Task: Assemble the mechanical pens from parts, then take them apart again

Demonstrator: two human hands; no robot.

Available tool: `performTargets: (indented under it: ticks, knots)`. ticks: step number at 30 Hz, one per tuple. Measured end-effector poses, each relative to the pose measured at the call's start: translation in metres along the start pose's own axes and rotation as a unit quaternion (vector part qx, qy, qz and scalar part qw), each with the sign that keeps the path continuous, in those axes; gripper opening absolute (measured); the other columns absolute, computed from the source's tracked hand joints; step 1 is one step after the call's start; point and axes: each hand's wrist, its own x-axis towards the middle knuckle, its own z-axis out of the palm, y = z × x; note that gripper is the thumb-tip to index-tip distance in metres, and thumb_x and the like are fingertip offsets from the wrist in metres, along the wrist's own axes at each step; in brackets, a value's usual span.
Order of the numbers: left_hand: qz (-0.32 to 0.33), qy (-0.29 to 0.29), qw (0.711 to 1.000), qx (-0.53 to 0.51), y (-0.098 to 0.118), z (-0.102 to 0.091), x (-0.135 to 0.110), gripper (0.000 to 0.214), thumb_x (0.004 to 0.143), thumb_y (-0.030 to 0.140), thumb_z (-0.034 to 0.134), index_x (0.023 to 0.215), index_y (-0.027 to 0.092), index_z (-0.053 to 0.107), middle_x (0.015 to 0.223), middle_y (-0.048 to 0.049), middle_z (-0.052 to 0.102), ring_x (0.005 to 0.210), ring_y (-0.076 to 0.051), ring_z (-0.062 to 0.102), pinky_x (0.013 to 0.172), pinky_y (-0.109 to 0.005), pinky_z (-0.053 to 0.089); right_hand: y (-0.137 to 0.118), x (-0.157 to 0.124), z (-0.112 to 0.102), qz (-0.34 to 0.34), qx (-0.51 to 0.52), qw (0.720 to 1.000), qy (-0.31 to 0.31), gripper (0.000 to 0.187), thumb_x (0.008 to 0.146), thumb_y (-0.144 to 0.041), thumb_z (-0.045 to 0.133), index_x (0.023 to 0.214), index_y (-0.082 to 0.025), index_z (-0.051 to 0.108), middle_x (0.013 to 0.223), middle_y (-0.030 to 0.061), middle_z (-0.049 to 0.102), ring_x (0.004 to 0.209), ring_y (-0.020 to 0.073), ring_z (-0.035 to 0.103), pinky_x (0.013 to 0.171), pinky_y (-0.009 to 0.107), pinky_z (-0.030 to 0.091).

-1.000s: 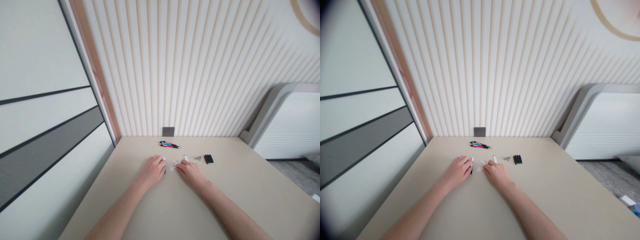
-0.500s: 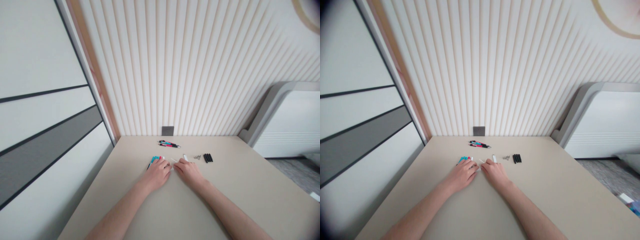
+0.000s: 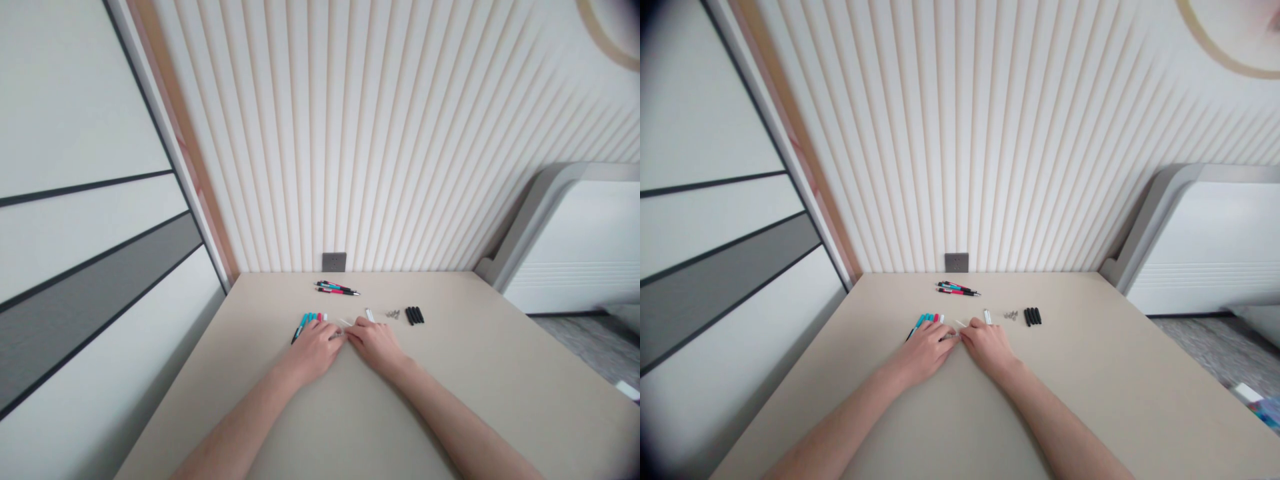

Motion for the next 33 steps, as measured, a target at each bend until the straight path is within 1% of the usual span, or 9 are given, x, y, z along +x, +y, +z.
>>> performTargets:
  ticks: [4,7,11,17,22,24,27,30,33]
  knots:
    - [0.003,0.03,1.0,0.008,-0.004,0.002,0.001,0.025,0.096,0.018,0.045,0.114,0.022,0.061,0.108,-0.0063,0.064,0.102,-0.021,0.056,0.096,-0.04,0.039,0.004,-0.002,-0.001,-0.007,0.003,1.0,0.002,0.03,0.1,-0.034,0.039,0.11,-0.033,0.067,0.096,0.0019,0.066,0.081,0.015,0.065,0.065,0.023,0.037]
    - [-0.009,0.047,0.999,0.018,-0.006,0.005,0.001,0.019,0.095,0.021,0.049,0.107,0.021,0.064,0.104,-0.0057,0.065,0.101,-0.022,0.056,0.093,-0.04,0.041,0.005,-0.002,-0.002,-0.003,-0.004,1.0,0.005,0.029,0.1,-0.032,0.04,0.107,-0.031,0.068,0.096,0.0013,0.066,0.081,0.0145,0.065,0.064,0.023,0.037]
    - [-0.025,0.051,0.998,0.022,-0.008,0.008,0.001,0.017,0.094,0.023,0.053,0.105,0.021,0.066,0.101,-0.0056,0.066,0.101,-0.023,0.057,0.09,-0.04,0.043,0.006,-0.003,-0.001,-0.01,-0.011,1.0,0.007,0.032,0.101,-0.036,0.038,0.098,-0.029,0.07,0.093,0.0015,0.066,0.078,0.0142,0.064,0.062,0.024,0.036]
    - [-0.025,0.056,0.998,0.024,-0.011,0.01,0.002,0.014,0.093,0.022,0.056,0.101,0.02,0.067,0.094,-0.0054,0.067,0.097,-0.023,0.058,0.087,-0.04,0.043,0.005,-0.003,0.002,-0.021,-0.008,1.0,0.011,0.029,0.1,-0.036,0.041,0.101,-0.032,0.069,0.093,0.0004,0.066,0.076,0.0148,0.065,0.062,0.024,0.036]
    - [-0.024,0.064,0.998,0.017,-0.012,0.012,0.003,0.015,0.094,0.019,0.054,0.098,0.021,0.069,0.09,-0.0048,0.068,0.096,-0.022,0.059,0.086,-0.039,0.043,0.005,-0.005,0.001,-0.021,0.01,1.0,0.019,0.027,0.099,-0.035,0.043,0.103,-0.031,0.07,0.093,0.0015,0.067,0.076,0.015,0.065,0.064,0.023,0.038]
    - [-0.027,0.065,0.997,0.015,-0.011,0.012,0.004,0.015,0.094,0.019,0.054,0.098,0.021,0.069,0.09,-0.005,0.068,0.096,-0.022,0.059,0.086,-0.039,0.043,0.005,-0.006,0.001,-0.022,0.028,0.999,0.037,0.027,0.098,-0.033,0.043,0.106,-0.032,0.069,0.092,0.0017,0.067,0.075,0.0152,0.065,0.063,0.023,0.039]
    - [-0.033,0.074,0.997,0.008,-0.011,0.01,0.003,0.015,0.093,0.022,0.056,0.103,0.021,0.067,0.096,-0.0056,0.067,0.099,-0.023,0.059,0.087,-0.039,0.043,0.007,-0.006,0.004,-0.02,0.076,0.993,0.091,0.03,0.097,-0.029,0.043,0.117,-0.03,0.066,0.096,0.003,0.067,0.077,0.0161,0.065,0.065,0.024,0.042]
    - [-0.035,0.091,0.995,-0.013,-0.01,0.008,0.003,0.016,0.094,0.025,0.055,0.106,0.021,0.066,0.097,-0.0057,0.067,0.1,-0.023,0.059,0.088,-0.04,0.043,0.008,-0.006,0.008,-0.028,0.155,0.977,0.146,0.035,0.098,-0.026,0.04,0.126,-0.024,0.061,0.096,0.0055,0.067,0.078,0.0165,0.064,0.07,0.026,0.046]
    - [-0.037,0.101,0.994,-0.037,-0.007,0.007,0.003,0.018,0.095,0.028,0.053,0.103,0.02,0.066,0.093,-0.006,0.067,0.097,-0.023,0.059,0.088,-0.04,0.044,0.005,-0.004,0.015,-0.052,0.234,0.955,0.175,0.036,0.099,-0.026,0.039,0.129,-0.02,0.059,0.092,0.0061,0.065,0.077,0.0164,0.062,0.073,0.027,0.048]
